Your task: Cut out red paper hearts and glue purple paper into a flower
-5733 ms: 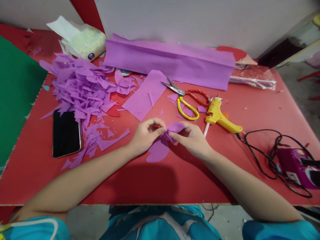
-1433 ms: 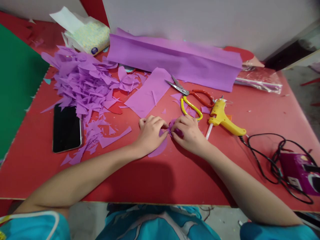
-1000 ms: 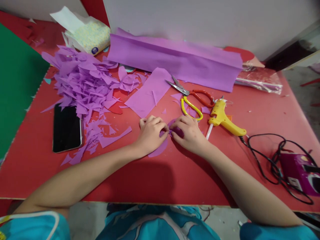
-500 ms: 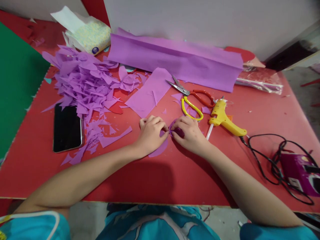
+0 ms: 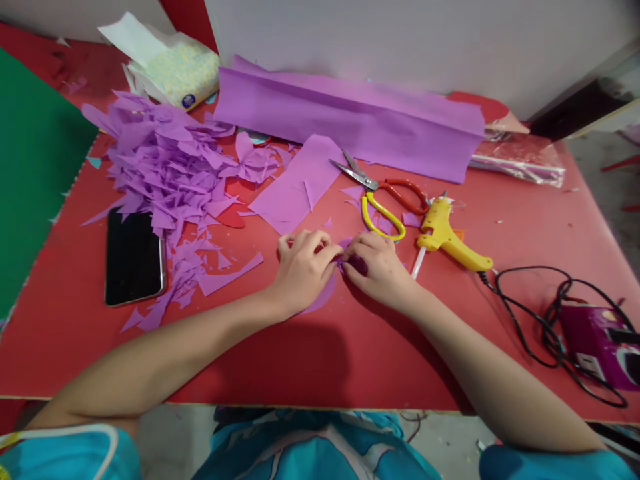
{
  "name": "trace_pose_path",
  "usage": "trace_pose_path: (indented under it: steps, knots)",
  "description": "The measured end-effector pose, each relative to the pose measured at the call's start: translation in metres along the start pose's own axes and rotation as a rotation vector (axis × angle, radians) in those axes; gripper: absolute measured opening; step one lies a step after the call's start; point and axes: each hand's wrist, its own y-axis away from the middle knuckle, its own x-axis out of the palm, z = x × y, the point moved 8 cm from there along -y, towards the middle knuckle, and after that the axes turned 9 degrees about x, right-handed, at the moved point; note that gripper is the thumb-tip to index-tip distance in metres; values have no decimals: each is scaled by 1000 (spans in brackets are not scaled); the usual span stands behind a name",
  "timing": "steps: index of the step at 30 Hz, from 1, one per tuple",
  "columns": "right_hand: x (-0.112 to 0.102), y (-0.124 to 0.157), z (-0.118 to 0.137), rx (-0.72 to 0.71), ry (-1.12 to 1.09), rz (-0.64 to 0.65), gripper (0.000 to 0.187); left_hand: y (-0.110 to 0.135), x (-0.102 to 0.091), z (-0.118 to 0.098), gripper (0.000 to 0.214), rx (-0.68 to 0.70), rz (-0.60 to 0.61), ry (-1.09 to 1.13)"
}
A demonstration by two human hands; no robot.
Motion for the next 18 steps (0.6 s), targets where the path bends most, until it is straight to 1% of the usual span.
trace_pose_path:
  steps: [3, 7, 15, 18]
  knots:
    - [-1, 0, 0, 2, 0, -6, 5, -1, -2, -2, 15, 14, -22, -40]
    - [0, 0, 0, -1, -12, -5, 6, -2, 2, -2, 15, 38, 11, -43]
    - [0, 0, -1, 9, -9, 14, 7, -1, 4, 0, 16, 32, 41, -55]
    - [-2, 1, 0, -18, -9, 51, 7, -1, 4, 0, 17, 38, 43, -65]
